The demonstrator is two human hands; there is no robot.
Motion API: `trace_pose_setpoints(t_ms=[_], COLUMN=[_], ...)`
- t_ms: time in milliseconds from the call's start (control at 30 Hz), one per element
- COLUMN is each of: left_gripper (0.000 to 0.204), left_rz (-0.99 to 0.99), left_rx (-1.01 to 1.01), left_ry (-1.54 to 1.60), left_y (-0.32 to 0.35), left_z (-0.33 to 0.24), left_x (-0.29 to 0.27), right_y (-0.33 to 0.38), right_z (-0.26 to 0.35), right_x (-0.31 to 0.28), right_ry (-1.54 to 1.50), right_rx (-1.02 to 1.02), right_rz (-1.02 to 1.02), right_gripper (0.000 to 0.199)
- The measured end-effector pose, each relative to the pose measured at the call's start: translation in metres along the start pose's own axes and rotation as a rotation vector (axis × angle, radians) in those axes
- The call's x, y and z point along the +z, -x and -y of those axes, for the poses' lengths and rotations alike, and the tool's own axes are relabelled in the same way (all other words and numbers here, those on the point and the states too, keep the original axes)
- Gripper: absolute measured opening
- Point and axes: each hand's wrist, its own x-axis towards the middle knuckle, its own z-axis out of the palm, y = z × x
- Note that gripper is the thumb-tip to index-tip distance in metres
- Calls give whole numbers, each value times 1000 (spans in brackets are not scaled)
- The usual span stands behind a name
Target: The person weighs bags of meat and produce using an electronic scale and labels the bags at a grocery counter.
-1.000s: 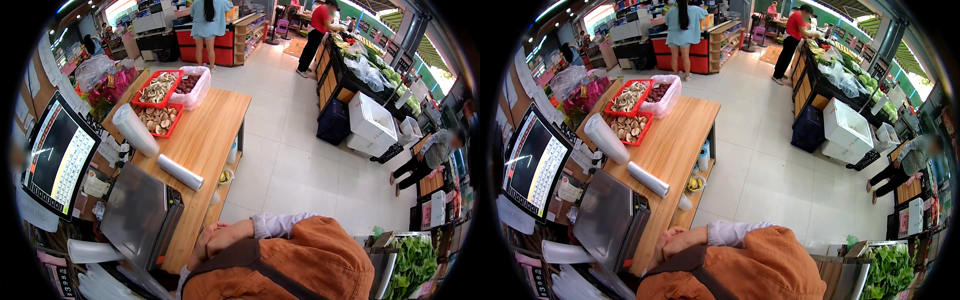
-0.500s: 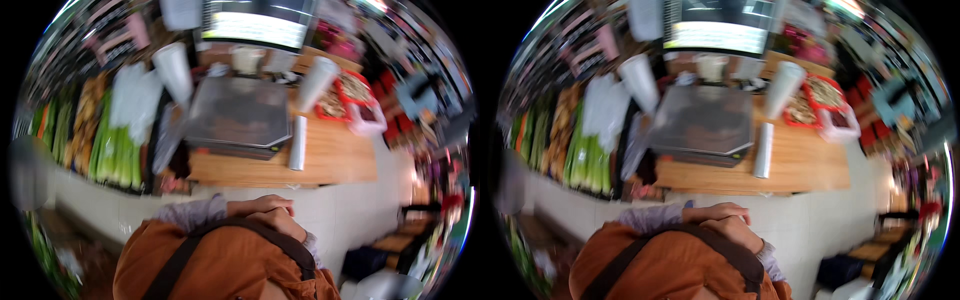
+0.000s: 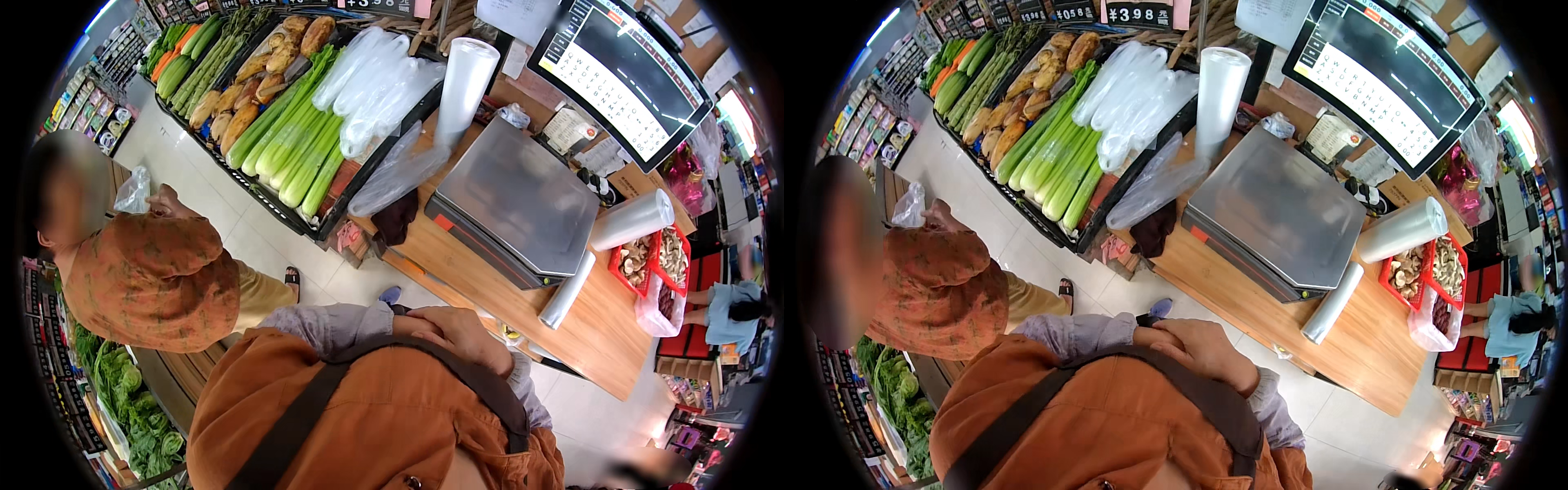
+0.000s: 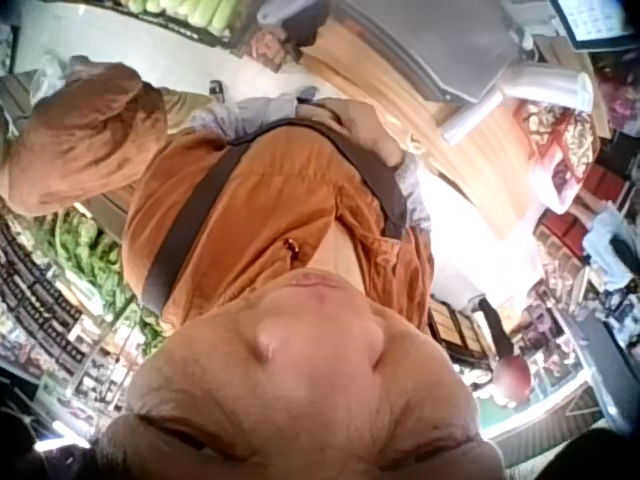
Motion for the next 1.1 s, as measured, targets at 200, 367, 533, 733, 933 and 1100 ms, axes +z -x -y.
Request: trace_pose_setpoints(t_ms=[200, 367, 533, 733, 933, 1100], left_gripper=[26, 25, 25, 24, 24, 23], left_rz=[23, 166, 262, 386, 503, 600], left_rx=[-12, -30, -83, -135, -142, -135], left_ry=[5, -81, -162, -231, -293, -323], left_y=[9, -7, -25, -48, -61, -71], left_z=[-6, -20, -30, -36, -40, -36], left_x=[-30, -50, -74, -82, -75, -63], right_y=[-28, -18, -15, -19, -12, -4], right_z=[3, -30, -25, -28, -2, -21], right_x=[-21, -27, -2, 34, 37, 66], right_ry=[-140, -675, -679, -699, -804, -1012], right_rx=[124, 128, 268, 273, 259, 117], right_rz=[137, 36, -265, -548, -638, -735], right_gripper=[43, 54, 49, 46, 45, 51])
